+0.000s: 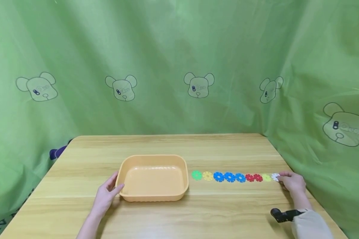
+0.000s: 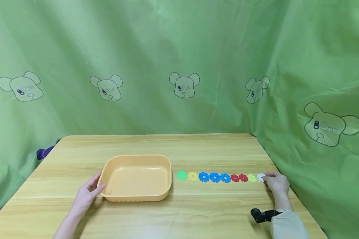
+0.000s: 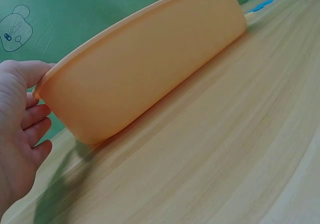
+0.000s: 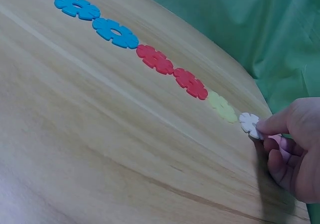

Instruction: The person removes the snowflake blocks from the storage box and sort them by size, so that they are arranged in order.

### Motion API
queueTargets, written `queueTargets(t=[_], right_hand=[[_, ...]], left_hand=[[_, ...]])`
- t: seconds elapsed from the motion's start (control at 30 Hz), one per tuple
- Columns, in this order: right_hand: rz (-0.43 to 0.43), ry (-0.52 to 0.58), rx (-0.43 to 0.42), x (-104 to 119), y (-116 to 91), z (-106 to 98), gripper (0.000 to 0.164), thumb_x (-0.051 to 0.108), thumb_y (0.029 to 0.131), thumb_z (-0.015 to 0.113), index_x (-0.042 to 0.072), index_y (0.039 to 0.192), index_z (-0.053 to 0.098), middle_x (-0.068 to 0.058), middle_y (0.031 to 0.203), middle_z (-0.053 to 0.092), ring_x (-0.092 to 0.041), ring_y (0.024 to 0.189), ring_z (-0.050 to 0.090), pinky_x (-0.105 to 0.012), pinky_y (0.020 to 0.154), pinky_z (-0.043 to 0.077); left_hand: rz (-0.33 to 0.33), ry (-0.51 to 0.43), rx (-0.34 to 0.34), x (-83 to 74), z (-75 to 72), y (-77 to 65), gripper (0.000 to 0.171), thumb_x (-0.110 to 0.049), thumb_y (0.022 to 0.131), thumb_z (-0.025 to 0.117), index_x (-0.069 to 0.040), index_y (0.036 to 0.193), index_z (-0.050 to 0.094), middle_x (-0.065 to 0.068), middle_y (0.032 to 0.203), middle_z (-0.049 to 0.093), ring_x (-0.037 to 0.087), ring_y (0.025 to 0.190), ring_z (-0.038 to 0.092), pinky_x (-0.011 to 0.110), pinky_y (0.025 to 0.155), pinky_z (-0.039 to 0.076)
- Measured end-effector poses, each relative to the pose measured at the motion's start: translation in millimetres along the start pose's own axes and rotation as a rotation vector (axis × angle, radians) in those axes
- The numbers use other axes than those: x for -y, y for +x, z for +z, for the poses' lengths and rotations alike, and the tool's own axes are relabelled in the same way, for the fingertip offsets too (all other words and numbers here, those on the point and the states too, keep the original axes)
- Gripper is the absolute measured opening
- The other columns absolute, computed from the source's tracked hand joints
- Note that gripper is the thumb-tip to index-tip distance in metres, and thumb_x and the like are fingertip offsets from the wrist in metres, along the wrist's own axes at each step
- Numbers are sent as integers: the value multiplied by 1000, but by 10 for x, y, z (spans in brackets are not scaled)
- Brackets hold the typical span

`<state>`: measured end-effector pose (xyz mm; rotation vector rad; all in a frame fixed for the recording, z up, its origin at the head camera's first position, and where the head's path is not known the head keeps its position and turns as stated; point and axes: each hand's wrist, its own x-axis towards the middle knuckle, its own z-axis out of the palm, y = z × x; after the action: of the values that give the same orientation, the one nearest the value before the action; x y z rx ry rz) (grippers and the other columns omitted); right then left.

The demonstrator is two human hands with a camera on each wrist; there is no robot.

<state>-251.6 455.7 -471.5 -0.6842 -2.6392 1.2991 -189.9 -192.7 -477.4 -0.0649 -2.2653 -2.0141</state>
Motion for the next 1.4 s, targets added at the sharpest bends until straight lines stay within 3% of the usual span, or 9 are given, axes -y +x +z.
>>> queueTargets(t=[0.3,0.43,0.57,0.73,0.87,1.03,1.2,1.3,1.4], right_hand=[[-27,-63,-24,63,12,11,38,16,84,62,-12,108,57,1,72,59,-7,59,51,-18,47,48],[-4,-21,-19,87,-7,-15,39,14,84,61,-14,110,55,3,69,59,-7,58,53,-20,48,50],[-13,-51,-23,131,-58,-49,41,18,86,59,-11,114,54,-3,76,61,-9,62,54,-22,53,50],[-139,-109,-2,343,-138,-34,47,26,90,56,-11,119,53,-21,94,63,-14,70,57,-23,58,48],[-279,-85,77,701,-240,50,53,31,96,48,-13,124,47,-33,114,54,-35,89,61,-34,74,55],[-441,-160,143,1190,-325,229,60,38,98,41,-11,132,39,-35,131,40,-51,115,41,-58,96,38],[-627,-398,131,1524,-313,492,67,45,96,44,-7,137,35,-33,139,30,-52,126,25,-68,102,17],[-661,-575,110,1665,-307,644,76,57,92,41,0,143,29,-28,146,21,-50,132,14,-73,100,4],[-642,-686,110,1756,-313,761,84,69,88,30,8,147,23,-23,151,12,-47,135,4,-76,95,-7]], left_hand=[[2,12,2,-30,-8,0,66,-10,88,62,8,141,27,23,146,26,35,134,26,8,95,31],[-1,50,17,-55,-16,12,67,-13,89,63,7,141,26,22,147,26,36,135,24,25,106,27],[18,157,15,-95,-67,40,67,-19,90,61,8,141,26,22,146,28,37,134,24,40,110,18],[32,272,-16,-296,-235,136,69,-32,94,54,2,144,22,19,148,25,37,135,22,47,111,19],[67,331,-38,-548,-351,312,71,-39,95,49,-2,146,17,17,150,21,37,137,18,50,112,17],[131,537,-62,-808,-365,611,71,-45,96,42,-4,148,16,20,150,20,41,135,18,56,110,17],[223,913,-41,-924,-257,912,81,-56,93,40,-2,148,14,26,149,13,45,135,12,59,110,7],[226,1115,-22,-920,-188,1036,85,-62,90,38,-5,148,14,27,149,10,45,136,7,59,110,-2],[193,1219,12,-871,-134,1106,84,-65,89,34,-9,149,14,25,150,7,44,136,2,59,109,-7]])
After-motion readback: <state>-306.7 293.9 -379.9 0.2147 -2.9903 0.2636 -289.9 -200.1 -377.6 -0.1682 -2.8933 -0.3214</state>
